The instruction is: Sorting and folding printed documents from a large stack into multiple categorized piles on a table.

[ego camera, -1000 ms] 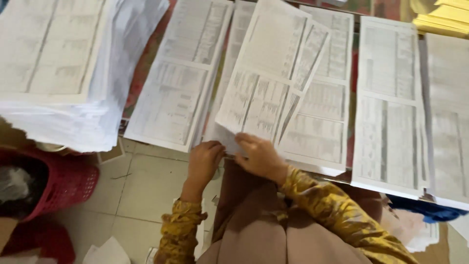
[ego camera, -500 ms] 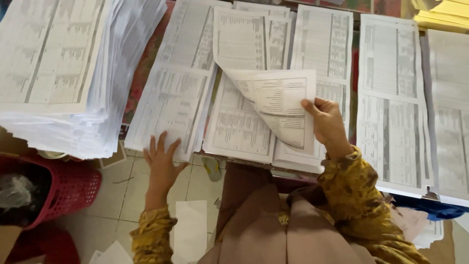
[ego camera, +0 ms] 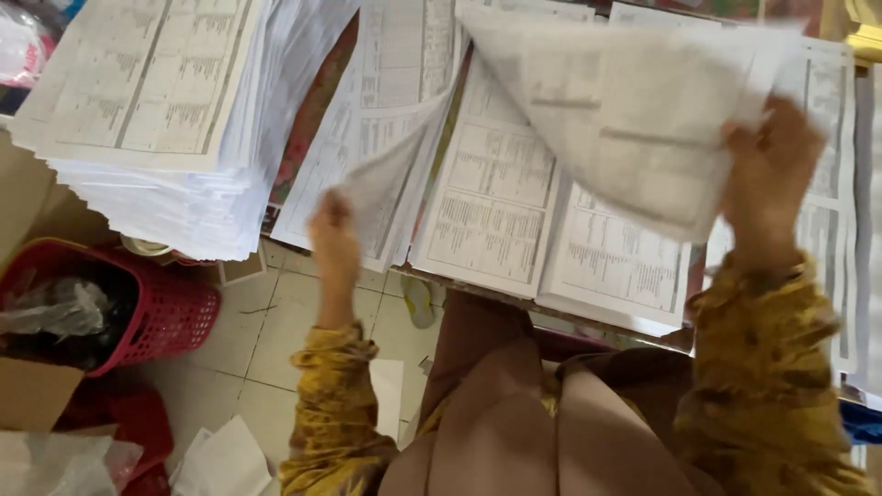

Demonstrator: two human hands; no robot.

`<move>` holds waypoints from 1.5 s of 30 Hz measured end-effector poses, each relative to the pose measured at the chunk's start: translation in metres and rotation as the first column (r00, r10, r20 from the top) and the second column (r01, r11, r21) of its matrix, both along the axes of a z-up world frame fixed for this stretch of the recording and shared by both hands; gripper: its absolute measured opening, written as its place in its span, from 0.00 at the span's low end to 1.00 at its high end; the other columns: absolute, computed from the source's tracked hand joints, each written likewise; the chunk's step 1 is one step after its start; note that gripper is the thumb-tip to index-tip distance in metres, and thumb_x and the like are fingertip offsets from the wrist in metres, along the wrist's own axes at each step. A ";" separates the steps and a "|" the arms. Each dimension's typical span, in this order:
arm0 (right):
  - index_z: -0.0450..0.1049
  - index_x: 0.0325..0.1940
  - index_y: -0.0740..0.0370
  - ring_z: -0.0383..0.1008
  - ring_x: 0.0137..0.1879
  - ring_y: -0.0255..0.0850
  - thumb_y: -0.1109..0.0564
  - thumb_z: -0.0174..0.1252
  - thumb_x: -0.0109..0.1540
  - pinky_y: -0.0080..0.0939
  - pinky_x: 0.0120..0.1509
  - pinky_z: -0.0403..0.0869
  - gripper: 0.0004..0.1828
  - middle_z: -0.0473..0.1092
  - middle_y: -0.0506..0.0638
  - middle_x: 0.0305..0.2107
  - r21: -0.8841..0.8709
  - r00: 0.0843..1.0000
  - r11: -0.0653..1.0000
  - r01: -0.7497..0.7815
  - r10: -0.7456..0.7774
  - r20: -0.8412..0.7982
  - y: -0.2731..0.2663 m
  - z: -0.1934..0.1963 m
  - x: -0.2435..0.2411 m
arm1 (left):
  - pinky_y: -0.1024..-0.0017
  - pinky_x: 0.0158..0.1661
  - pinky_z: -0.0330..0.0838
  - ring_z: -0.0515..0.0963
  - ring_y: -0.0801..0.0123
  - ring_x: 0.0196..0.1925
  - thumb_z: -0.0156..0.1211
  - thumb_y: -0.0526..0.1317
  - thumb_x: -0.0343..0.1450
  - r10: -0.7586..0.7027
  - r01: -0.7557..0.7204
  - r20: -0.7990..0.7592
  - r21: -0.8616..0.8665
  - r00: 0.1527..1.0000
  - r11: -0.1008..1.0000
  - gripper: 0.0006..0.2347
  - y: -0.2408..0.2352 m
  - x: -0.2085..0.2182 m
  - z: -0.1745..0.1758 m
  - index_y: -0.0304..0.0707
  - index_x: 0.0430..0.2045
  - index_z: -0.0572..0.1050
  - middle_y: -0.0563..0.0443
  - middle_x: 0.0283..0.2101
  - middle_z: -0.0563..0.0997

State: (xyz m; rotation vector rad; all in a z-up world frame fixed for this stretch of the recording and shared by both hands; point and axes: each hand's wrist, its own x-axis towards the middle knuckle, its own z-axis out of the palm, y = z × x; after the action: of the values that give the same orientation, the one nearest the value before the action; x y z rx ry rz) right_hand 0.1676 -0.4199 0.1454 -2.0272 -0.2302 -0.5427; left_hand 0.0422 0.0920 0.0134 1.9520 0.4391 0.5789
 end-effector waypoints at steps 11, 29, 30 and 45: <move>0.74 0.65 0.68 0.58 0.17 0.30 0.54 0.41 0.79 0.30 0.10 0.58 0.21 0.78 0.65 0.48 -0.710 0.871 0.697 -0.101 0.407 0.275 0.156 0.065 -0.036 | 0.40 0.70 0.57 0.81 0.54 0.57 0.51 0.16 0.63 -0.561 0.435 -0.014 0.649 0.828 0.624 0.26 -0.158 -0.083 -0.022 0.34 0.56 0.75 0.39 0.57 0.80; 0.58 0.73 0.60 0.80 0.46 0.53 0.70 0.58 0.61 0.45 0.45 0.81 0.36 0.69 0.68 0.54 -0.794 0.723 0.436 -0.423 0.691 -0.005 0.244 -0.099 -0.165 | 0.62 0.51 0.76 0.80 0.51 0.54 0.49 0.41 0.76 0.060 -0.368 -0.365 -0.896 0.929 0.248 0.20 -0.155 -0.129 0.021 0.23 0.60 0.70 0.31 0.57 0.80; 0.46 0.83 0.54 0.80 0.41 0.53 0.70 0.56 0.63 0.46 0.40 0.80 0.46 0.67 0.67 0.56 -0.758 0.705 0.411 -0.507 0.704 -0.089 0.242 -0.092 -0.166 | 0.63 0.50 0.76 0.82 0.51 0.52 0.51 0.44 0.76 0.105 -0.429 -0.422 -0.820 0.900 0.378 0.22 -0.161 -0.129 0.038 0.21 0.58 0.70 0.29 0.55 0.80; 0.67 0.66 0.75 0.78 0.62 0.55 0.70 0.52 0.66 0.44 0.68 0.79 0.22 0.73 0.69 0.57 -0.025 0.805 0.807 -0.590 0.585 -0.098 0.160 -0.111 -0.159 | 0.59 0.36 0.74 0.82 0.55 0.33 0.47 0.42 0.76 0.114 -0.190 -0.253 -0.301 0.961 0.935 0.16 -0.158 -0.130 -0.048 0.27 0.35 0.81 0.40 0.32 0.85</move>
State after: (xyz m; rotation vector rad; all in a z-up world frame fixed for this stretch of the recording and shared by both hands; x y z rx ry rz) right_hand 0.0086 -0.2595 0.0342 -1.8883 -0.7996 -0.0517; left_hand -0.0873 -0.0661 -0.0344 1.6820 0.7898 0.3492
